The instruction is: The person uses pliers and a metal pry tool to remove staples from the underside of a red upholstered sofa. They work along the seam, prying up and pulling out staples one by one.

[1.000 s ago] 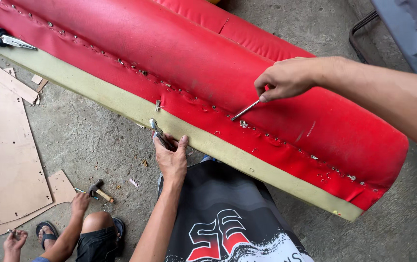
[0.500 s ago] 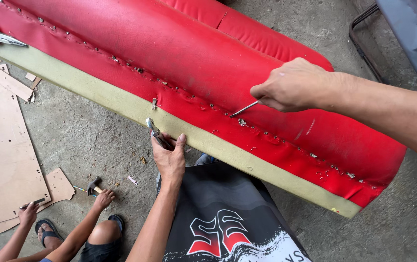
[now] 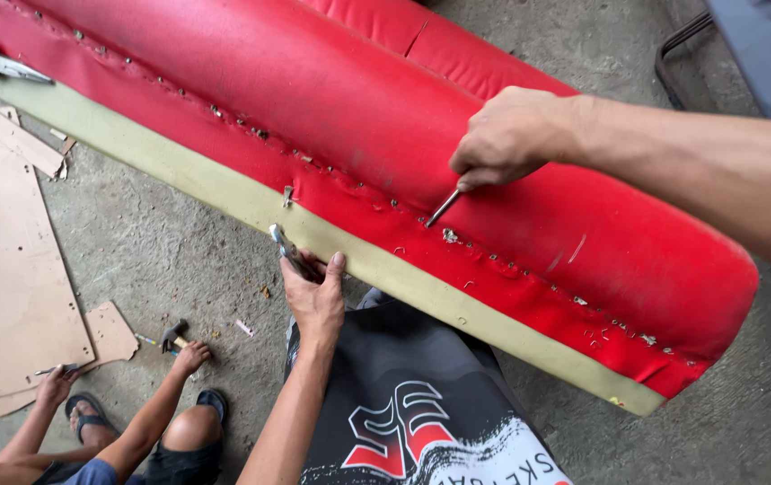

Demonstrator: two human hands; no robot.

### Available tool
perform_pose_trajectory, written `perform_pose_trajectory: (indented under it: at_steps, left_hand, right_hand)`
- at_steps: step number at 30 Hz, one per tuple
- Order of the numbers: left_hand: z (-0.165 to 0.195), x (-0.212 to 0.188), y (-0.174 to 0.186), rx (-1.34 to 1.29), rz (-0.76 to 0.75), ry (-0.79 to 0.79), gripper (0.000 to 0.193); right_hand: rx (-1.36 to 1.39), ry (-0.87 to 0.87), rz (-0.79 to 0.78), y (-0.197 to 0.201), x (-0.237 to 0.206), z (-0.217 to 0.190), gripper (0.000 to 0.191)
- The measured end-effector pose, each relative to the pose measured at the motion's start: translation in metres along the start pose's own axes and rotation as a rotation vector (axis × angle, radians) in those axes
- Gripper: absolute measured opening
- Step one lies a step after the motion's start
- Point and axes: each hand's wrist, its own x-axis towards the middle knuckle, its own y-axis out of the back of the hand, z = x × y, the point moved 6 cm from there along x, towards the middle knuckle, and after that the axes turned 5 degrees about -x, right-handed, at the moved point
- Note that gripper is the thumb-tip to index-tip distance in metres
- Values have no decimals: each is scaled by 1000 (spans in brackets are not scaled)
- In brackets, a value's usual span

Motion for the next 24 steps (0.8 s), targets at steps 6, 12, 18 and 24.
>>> perform_pose_trajectory:
  at_steps: [6, 12, 18, 24]
  left_hand:
    - [-1, 3, 3, -9, 3, 34, 38]
    - [-3, 3, 3, -9, -12, 61, 40]
    - [7, 5, 4, 74, -25, 57, 40]
    - [29, -2, 0, 259, -387, 245, 25]
  right_hand:
    - [-54, 34, 165, -22, 1, 11, 43]
    - [-47, 53, 642, -34, -9, 2, 44]
    - [68, -12, 798, -45, -16, -3, 42]
    - [387, -360, 1007, -59, -55, -5, 34]
